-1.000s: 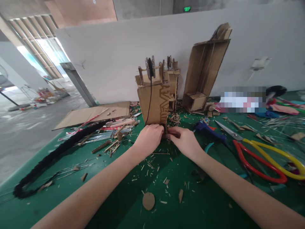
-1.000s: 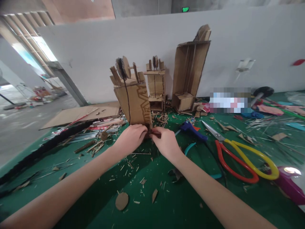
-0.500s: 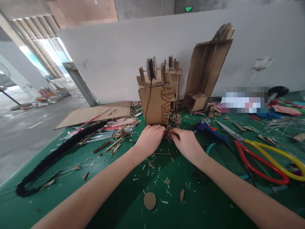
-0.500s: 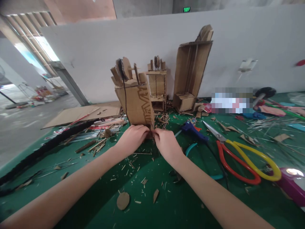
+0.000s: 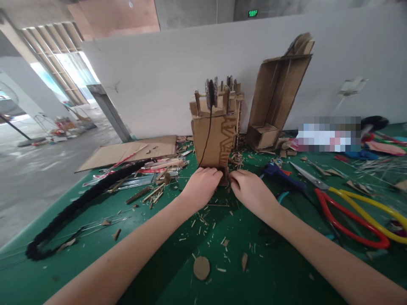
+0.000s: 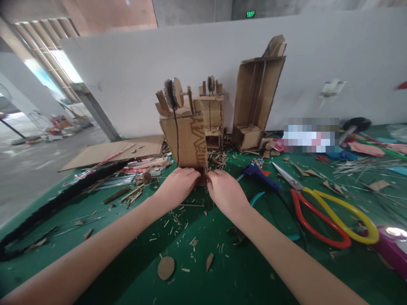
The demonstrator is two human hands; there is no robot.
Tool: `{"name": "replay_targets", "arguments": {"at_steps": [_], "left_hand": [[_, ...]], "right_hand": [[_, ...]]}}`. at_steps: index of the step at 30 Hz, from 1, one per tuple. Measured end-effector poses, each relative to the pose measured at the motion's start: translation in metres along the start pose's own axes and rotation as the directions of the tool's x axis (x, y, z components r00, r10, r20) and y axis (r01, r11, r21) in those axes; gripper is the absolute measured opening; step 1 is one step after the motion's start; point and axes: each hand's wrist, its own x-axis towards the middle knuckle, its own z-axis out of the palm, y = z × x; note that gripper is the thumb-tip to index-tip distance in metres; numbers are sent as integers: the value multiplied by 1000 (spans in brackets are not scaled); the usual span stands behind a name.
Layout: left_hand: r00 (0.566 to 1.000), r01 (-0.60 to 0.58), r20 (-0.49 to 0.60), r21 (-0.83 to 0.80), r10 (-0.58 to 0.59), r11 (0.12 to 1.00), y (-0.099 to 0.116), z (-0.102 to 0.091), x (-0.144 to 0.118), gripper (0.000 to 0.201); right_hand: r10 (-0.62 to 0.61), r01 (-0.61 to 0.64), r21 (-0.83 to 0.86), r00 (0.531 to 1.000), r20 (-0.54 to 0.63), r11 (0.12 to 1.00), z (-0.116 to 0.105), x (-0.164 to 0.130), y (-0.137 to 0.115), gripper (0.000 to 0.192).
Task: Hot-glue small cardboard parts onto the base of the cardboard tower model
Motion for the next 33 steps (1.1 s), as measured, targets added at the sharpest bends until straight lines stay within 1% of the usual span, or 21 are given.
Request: {"name": "replay_targets", "arguments": {"at_steps": [3, 5, 7, 9, 11, 12, 13, 14, 15, 16, 17, 19, 21, 24, 26, 29, 31, 33], "left_hand": [[1000, -16, -20, 14, 16, 1000, 4, -5, -3, 16], [997, -23, -74, 11, 24, 1000, 4, -12, -10, 23], [989, 3, -147, 16, -1, 1000, -3, -21, -25, 28], [972, 86, -221, 48, -73, 995, -19, -29, -48, 22], [942, 235, -264, 86, -206, 968, -43, -34, -75, 16], [922, 320, -262, 93, -286, 943, -56, -36, -89, 14], [902, 393, -228, 84, -367, 916, -68, -36, -101, 14], [895, 434, -148, 67, -421, 899, -79, -36, -111, 15], [898, 439, -48, 64, -437, 896, -88, -34, -118, 17], [886, 462, 12, 66, -464, 884, -94, -32, -123, 21], [876, 478, 40, 58, -481, 876, -98, -30, -125, 25], [885, 457, 78, 38, -459, 889, -101, -25, -124, 30], [904, 413, 121, 6, -411, 911, -100, -21, -120, 32], [919, 369, 167, -51, -356, 928, -100, -19, -118, 35], [928, 353, 158, -76, -338, 933, -104, -23, -121, 35], [940, 323, 153, -105, -306, 941, -117, -35, -132, 37], [935, 327, 188, -123, -301, 937, -130, -46, -141, 37], [888, 422, 258, -136, -380, 896, -145, -58, -152, 40]], "right_hand": [[-1, 1, -3, 1000, -7, 1000, 0, 0, 1, 19], [7, -6, 12, 1000, -10, 1000, 0, -1, 1, 20], [9, -8, 39, 1000, -11, 999, 1, -1, 0, 21], [16, -15, 66, 1000, -10, 998, 1, -1, 0, 21], [29, -28, 80, 1000, -4, 996, 0, -1, -1, 21], [35, -34, 83, 999, -1, 996, 0, -1, -1, 21], [39, -39, 83, 999, -1, 996, 0, -1, -1, 21], [40, -40, 83, 999, 0, 996, 0, -1, -1, 21], [43, -43, 81, 999, 0, 996, 0, -1, -1, 21], [46, -46, 79, 999, 0, 996, 0, -1, -1, 21], [47, -47, 78, 999, 2, 996, 0, -1, -1, 21], [46, -46, 80, 999, 4, 996, 0, -2, -1, 21], [46, -46, 87, 999, 2, 995, 0, -1, -1, 21], [46, -46, 93, 999, 4, 995, 0, -1, -1, 21], [51, -51, 86, 999, 7, 995, -1, -2, -1, 20], [61, -62, 63, 998, 11, 996, 0, -2, -1, 20], [60, -60, 61, 998, 13, 996, 0, -2, -1, 20], [55, -56, 66, 998, 12, 996, 0, -1, -1, 20]]}}
